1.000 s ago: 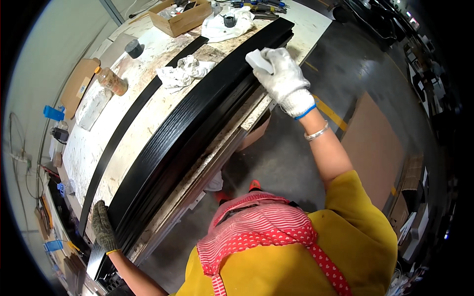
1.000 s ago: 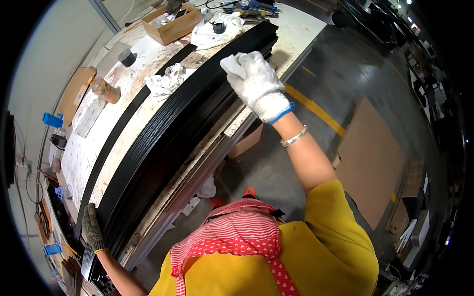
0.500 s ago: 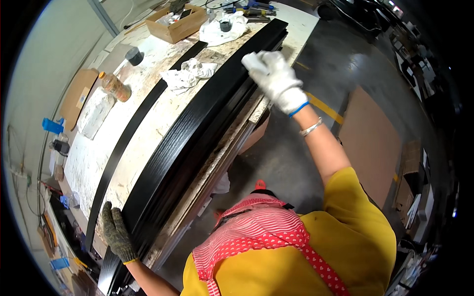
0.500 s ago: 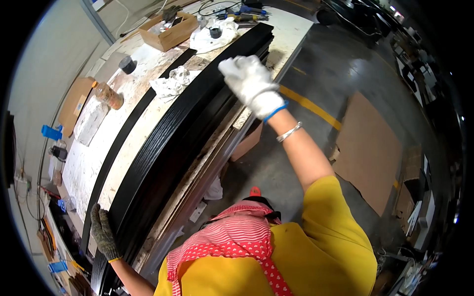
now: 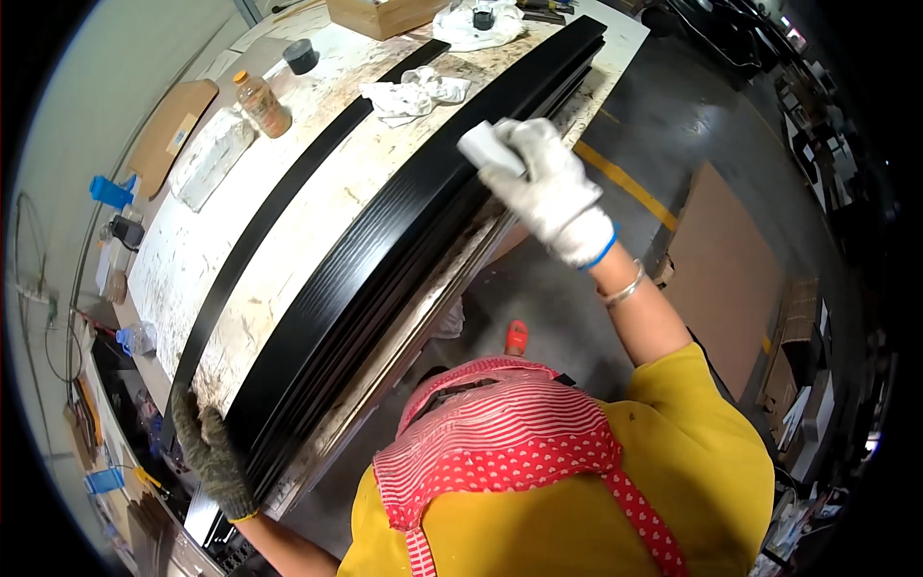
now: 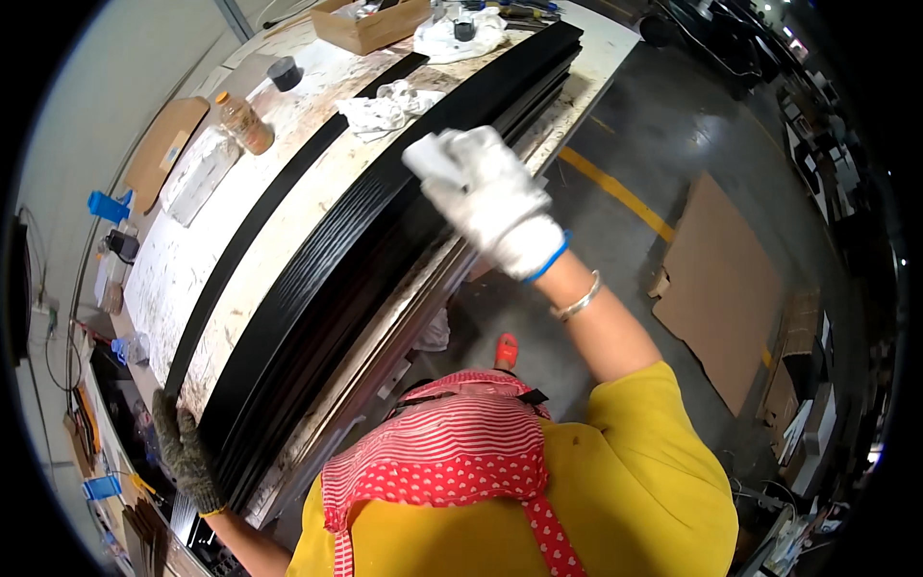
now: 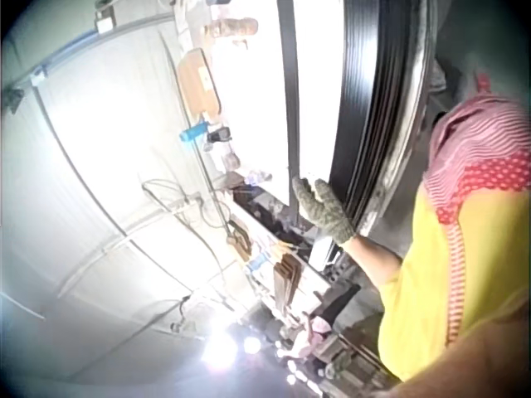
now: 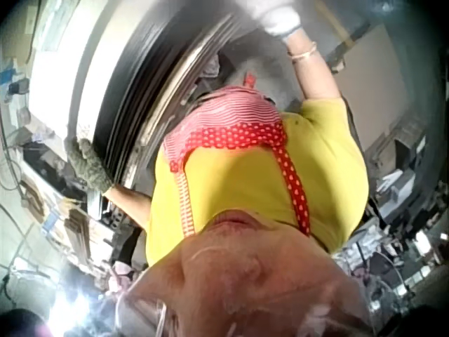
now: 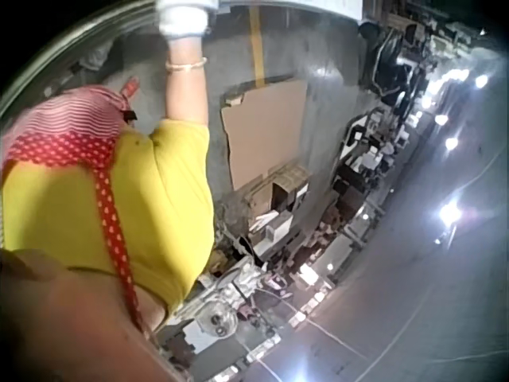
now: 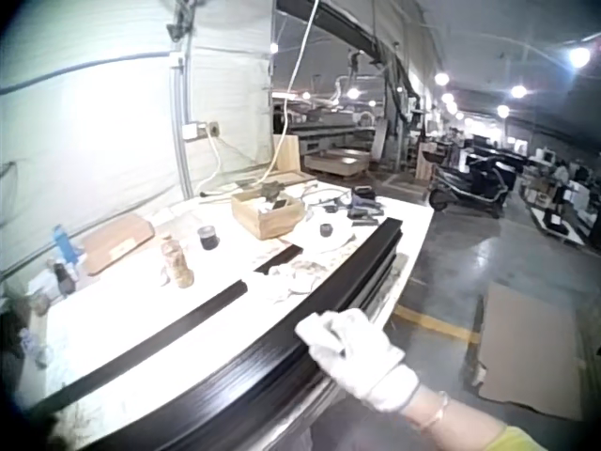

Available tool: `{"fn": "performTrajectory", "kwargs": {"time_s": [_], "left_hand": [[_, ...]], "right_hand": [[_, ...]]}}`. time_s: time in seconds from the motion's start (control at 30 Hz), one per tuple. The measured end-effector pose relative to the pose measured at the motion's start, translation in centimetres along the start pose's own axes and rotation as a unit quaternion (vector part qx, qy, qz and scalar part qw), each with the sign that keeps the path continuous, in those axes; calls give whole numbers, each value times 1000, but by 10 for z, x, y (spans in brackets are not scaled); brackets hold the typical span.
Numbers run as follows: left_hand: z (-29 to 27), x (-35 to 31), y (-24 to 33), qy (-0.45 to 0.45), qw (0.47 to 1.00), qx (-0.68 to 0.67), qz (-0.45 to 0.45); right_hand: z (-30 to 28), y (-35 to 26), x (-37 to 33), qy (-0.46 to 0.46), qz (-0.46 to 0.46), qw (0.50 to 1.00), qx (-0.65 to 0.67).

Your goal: The person wipes long black metal rails with a white cloth, handling the rails one by one and cleaning all sides.

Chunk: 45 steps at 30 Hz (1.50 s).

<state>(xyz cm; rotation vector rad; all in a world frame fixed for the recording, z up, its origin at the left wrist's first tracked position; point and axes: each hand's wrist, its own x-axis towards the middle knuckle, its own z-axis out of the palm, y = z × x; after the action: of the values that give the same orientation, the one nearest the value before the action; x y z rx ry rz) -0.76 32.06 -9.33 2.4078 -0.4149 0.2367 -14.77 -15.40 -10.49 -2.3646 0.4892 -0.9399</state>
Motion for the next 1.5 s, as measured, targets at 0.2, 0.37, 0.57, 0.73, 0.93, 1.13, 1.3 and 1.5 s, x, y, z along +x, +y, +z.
{"fn": "performTrajectory", "kwargs": {"time_s": [0.2,0.37,0.57,0.73,0.93,1.13,1.3,1.5], "left_hand": [[-61,-22,-111,-54,978,194,-51],[-65,-33,-110,-145,966,211,-24],[-65,-33,-126,-143,955,258,3],[-68,-35,-161,-105,950,282,80],[-64,-31,-147,-127,921,362,65],[-57,-27,-142,-67,946,305,88],[-86,-39,-92,-67,990,-121,-7],[-163,-31,-188,-87,996,-22,-29]], "right_hand": [[52,-69,-50,-178,-163,968,66],[52,-109,-52,-66,-324,943,-44],[23,-16,-16,56,-3,991,-124],[67,-115,-77,-45,-224,973,38],[50,-89,-52,6,-132,990,-45],[85,-172,-103,-128,-249,960,1],[95,-207,-107,-117,-346,931,-25],[85,-150,-97,55,-53,991,-113]]}}
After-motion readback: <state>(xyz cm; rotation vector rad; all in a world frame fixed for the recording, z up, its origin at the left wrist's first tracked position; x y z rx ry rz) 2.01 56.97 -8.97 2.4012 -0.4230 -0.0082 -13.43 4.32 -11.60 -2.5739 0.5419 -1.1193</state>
